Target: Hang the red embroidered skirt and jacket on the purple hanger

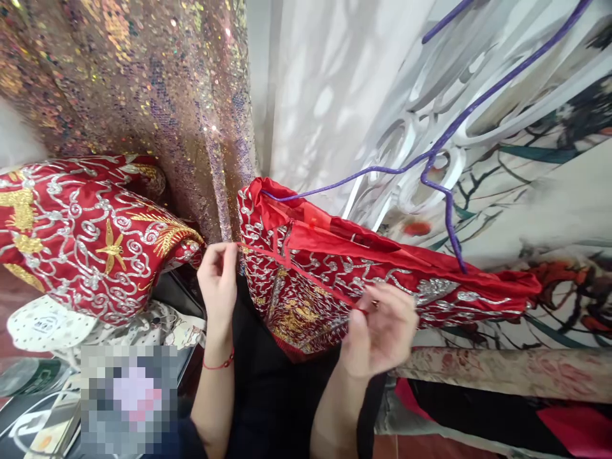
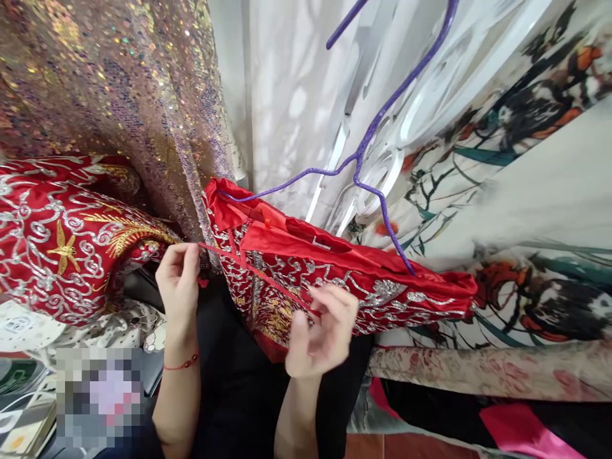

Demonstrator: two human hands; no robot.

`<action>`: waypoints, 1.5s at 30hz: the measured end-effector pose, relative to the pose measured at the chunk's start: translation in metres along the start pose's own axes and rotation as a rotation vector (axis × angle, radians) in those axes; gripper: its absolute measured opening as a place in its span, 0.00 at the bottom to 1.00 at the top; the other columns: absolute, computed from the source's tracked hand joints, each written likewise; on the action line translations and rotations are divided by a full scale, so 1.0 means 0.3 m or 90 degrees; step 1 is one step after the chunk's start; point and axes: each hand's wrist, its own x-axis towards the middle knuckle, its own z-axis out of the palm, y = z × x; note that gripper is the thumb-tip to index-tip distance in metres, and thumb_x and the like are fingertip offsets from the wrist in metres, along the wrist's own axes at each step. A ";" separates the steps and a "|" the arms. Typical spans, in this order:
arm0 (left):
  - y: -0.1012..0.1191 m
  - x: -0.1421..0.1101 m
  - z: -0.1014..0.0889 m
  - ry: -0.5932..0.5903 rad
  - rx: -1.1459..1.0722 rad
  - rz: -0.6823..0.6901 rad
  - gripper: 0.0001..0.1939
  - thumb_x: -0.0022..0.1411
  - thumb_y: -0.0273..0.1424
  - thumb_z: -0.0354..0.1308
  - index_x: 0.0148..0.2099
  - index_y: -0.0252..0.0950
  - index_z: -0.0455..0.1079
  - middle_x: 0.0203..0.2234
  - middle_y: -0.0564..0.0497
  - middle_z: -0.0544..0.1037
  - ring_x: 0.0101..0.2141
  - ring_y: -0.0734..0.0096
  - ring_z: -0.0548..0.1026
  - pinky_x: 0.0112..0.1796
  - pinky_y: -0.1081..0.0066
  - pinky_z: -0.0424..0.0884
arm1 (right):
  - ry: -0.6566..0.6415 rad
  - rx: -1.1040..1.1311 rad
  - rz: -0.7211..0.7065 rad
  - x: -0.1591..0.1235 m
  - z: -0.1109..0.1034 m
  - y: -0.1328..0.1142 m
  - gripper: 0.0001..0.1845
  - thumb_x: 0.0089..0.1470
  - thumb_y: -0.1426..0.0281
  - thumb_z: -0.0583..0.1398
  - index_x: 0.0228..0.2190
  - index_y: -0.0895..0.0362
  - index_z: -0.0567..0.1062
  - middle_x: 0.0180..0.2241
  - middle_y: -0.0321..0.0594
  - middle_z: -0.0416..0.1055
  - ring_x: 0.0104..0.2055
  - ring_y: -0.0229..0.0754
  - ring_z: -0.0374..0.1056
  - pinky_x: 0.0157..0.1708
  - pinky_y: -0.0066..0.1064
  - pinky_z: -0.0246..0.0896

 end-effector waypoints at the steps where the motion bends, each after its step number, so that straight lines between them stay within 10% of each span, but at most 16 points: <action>1: 0.001 0.015 0.009 0.030 0.016 -0.004 0.13 0.70 0.40 0.56 0.38 0.36 0.72 0.26 0.55 0.72 0.26 0.77 0.67 0.29 0.76 0.64 | 0.061 0.002 -0.012 0.012 -0.009 0.005 0.10 0.59 0.71 0.56 0.43 0.53 0.71 0.37 0.44 0.63 0.35 0.43 0.62 0.25 0.34 0.56; 3: 0.008 0.031 0.026 0.006 0.086 0.043 0.12 0.70 0.40 0.56 0.41 0.37 0.73 0.31 0.52 0.76 0.32 0.73 0.72 0.37 0.73 0.68 | 0.092 0.017 0.006 0.024 -0.023 0.016 0.08 0.61 0.72 0.54 0.41 0.52 0.71 0.36 0.42 0.63 0.33 0.42 0.62 0.24 0.33 0.56; 7: 0.035 0.013 0.052 -0.163 0.135 0.195 0.14 0.69 0.36 0.57 0.54 0.38 0.71 0.51 0.45 0.78 0.53 0.63 0.74 0.56 0.61 0.67 | -0.218 0.003 0.146 0.009 -0.023 0.033 0.09 0.64 0.70 0.56 0.46 0.52 0.70 0.44 0.43 0.66 0.36 0.39 0.69 0.27 0.30 0.65; 13: 0.082 -0.020 0.056 -0.236 0.025 0.199 0.09 0.71 0.33 0.56 0.50 0.39 0.72 0.43 0.49 0.80 0.45 0.68 0.77 0.50 0.67 0.71 | -0.409 -0.013 0.136 -0.015 0.074 0.027 0.19 0.64 0.67 0.59 0.55 0.53 0.67 0.51 0.47 0.71 0.51 0.45 0.71 0.51 0.39 0.71; 17: 0.116 -0.015 0.041 -0.227 0.041 0.240 0.06 0.71 0.32 0.56 0.47 0.39 0.73 0.39 0.51 0.81 0.41 0.70 0.77 0.47 0.68 0.70 | -0.378 0.059 0.137 0.012 0.143 0.006 0.17 0.64 0.68 0.59 0.54 0.55 0.68 0.51 0.47 0.75 0.54 0.45 0.72 0.55 0.39 0.68; 23: 0.143 0.050 0.022 -0.257 0.136 0.273 0.08 0.71 0.34 0.56 0.38 0.38 0.73 0.35 0.50 0.80 0.38 0.68 0.76 0.45 0.66 0.69 | -0.442 0.076 0.150 0.103 0.179 -0.008 0.10 0.65 0.66 0.59 0.32 0.54 0.77 0.24 0.33 0.77 0.26 0.38 0.73 0.34 0.30 0.69; 30: 0.172 0.168 0.076 -0.040 0.133 0.219 0.12 0.70 0.38 0.56 0.38 0.37 0.75 0.33 0.50 0.80 0.34 0.70 0.76 0.40 0.69 0.69 | -0.104 0.040 0.070 0.210 0.188 -0.018 0.10 0.64 0.65 0.60 0.35 0.55 0.80 0.34 0.40 0.79 0.37 0.42 0.76 0.44 0.36 0.71; 38: 0.184 0.155 0.118 -0.279 -0.052 0.127 0.13 0.72 0.42 0.52 0.45 0.38 0.70 0.36 0.49 0.82 0.40 0.69 0.79 0.47 0.69 0.72 | -0.215 0.168 0.225 0.203 0.188 -0.019 0.10 0.65 0.62 0.58 0.42 0.55 0.75 0.32 0.36 0.77 0.32 0.38 0.75 0.36 0.30 0.72; 45: 0.219 0.163 0.149 -0.248 -0.012 0.158 0.13 0.70 0.41 0.56 0.39 0.37 0.71 0.32 0.53 0.79 0.34 0.73 0.76 0.40 0.73 0.70 | -0.318 0.103 0.160 0.231 0.206 -0.039 0.11 0.66 0.64 0.57 0.37 0.55 0.77 0.27 0.34 0.75 0.28 0.36 0.71 0.33 0.28 0.65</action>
